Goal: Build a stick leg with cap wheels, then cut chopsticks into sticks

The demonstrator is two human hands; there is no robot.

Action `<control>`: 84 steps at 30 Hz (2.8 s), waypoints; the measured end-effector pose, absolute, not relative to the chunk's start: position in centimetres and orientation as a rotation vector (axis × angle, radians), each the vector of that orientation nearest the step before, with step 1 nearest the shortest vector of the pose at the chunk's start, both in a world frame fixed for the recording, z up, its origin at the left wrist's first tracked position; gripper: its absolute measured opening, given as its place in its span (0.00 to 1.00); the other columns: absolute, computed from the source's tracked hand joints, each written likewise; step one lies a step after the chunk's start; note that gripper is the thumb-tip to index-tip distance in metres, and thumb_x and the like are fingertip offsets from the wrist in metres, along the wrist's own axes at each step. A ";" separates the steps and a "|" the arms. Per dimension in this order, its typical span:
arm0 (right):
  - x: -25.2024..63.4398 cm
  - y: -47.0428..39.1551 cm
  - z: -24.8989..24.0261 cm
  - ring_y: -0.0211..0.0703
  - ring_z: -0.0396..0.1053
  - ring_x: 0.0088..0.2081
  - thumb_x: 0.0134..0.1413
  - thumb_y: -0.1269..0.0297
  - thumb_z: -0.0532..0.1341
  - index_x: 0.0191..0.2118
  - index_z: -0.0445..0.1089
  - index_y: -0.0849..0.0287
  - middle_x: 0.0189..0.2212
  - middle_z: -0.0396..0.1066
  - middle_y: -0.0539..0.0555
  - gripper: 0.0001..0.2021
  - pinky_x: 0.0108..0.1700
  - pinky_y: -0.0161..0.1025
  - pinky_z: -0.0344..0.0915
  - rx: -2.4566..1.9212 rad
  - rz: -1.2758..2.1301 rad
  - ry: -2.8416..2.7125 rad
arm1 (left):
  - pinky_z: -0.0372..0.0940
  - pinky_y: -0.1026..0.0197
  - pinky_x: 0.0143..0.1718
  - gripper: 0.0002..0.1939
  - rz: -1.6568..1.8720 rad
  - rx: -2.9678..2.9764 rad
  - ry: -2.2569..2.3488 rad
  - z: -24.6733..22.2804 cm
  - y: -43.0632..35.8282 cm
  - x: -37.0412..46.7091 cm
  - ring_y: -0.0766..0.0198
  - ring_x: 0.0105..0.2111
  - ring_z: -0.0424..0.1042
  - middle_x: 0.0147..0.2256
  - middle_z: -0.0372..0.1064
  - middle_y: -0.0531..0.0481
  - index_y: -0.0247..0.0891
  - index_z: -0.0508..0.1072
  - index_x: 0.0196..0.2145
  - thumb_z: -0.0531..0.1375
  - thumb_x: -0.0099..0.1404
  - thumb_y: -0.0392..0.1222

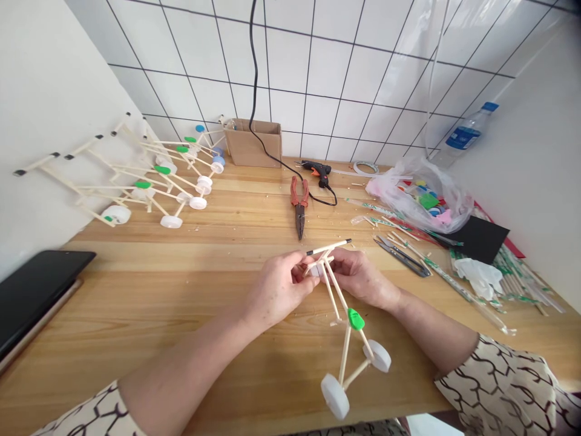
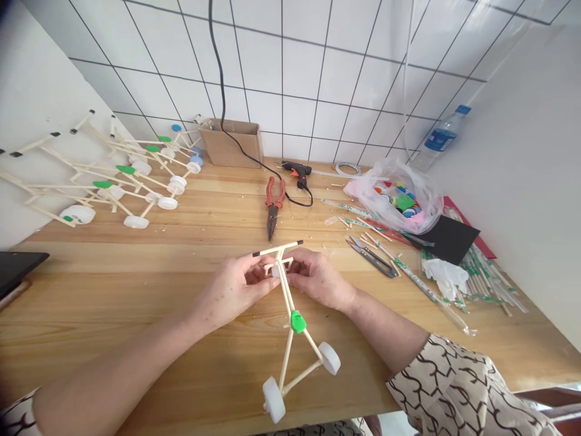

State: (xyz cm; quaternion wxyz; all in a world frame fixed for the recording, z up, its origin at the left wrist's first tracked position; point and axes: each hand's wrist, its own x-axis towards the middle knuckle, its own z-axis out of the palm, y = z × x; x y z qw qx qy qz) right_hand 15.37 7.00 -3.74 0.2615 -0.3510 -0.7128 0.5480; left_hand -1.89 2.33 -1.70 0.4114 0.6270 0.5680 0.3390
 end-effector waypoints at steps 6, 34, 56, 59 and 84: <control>15.4 6.9 -3.9 0.41 0.68 0.32 0.48 0.59 0.63 0.43 0.70 0.58 0.32 0.71 0.52 0.15 0.38 0.39 0.67 -0.959 1.466 -1.947 | 0.59 0.65 0.23 0.10 0.816 1.645 1.495 -1.8 2.3 -1.9 0.67 0.20 0.63 0.20 0.66 0.55 0.36 0.73 0.34 0.59 0.54 0.41; 16.5 6.3 -0.3 0.33 0.58 0.21 0.51 0.55 0.59 0.31 0.69 0.61 0.20 0.64 0.49 0.13 0.22 0.32 0.55 -1.259 1.347 -1.897 | 0.61 0.62 0.29 0.11 0.733 1.892 1.501 -1.5 2.5 -2.4 0.65 0.25 0.65 0.32 0.71 0.49 0.38 0.74 0.38 0.58 0.56 0.36; 17.5 6.8 1.8 0.27 0.50 0.15 0.36 0.60 0.68 0.19 0.65 0.62 0.14 0.58 0.46 0.13 0.17 0.29 0.41 -1.006 1.847 -1.125 | 0.59 0.64 0.25 0.10 0.732 1.880 1.544 -1.9 2.4 -2.3 0.66 0.22 0.64 0.29 0.71 0.49 0.37 0.76 0.37 0.58 0.56 0.39; 18.6 7.7 1.7 0.27 0.49 0.16 0.41 0.62 0.65 0.19 0.63 0.61 0.15 0.56 0.45 0.12 0.18 0.30 0.42 -0.918 1.811 -1.056 | 0.60 0.64 0.26 0.11 0.734 1.853 1.523 -1.9 2.4 -2.3 0.67 0.23 0.64 0.32 0.72 0.49 0.39 0.76 0.38 0.58 0.57 0.38; 15.7 1.2 2.2 0.33 0.55 0.24 0.39 0.49 0.65 0.27 0.61 0.59 0.23 0.61 0.47 0.19 0.26 0.32 0.53 -1.358 1.161 -2.465 | 0.54 0.67 0.23 0.05 0.672 1.985 1.537 -1.4 2.4 -2.6 0.68 0.22 0.60 0.24 0.61 0.55 0.37 0.72 0.30 0.57 0.58 0.39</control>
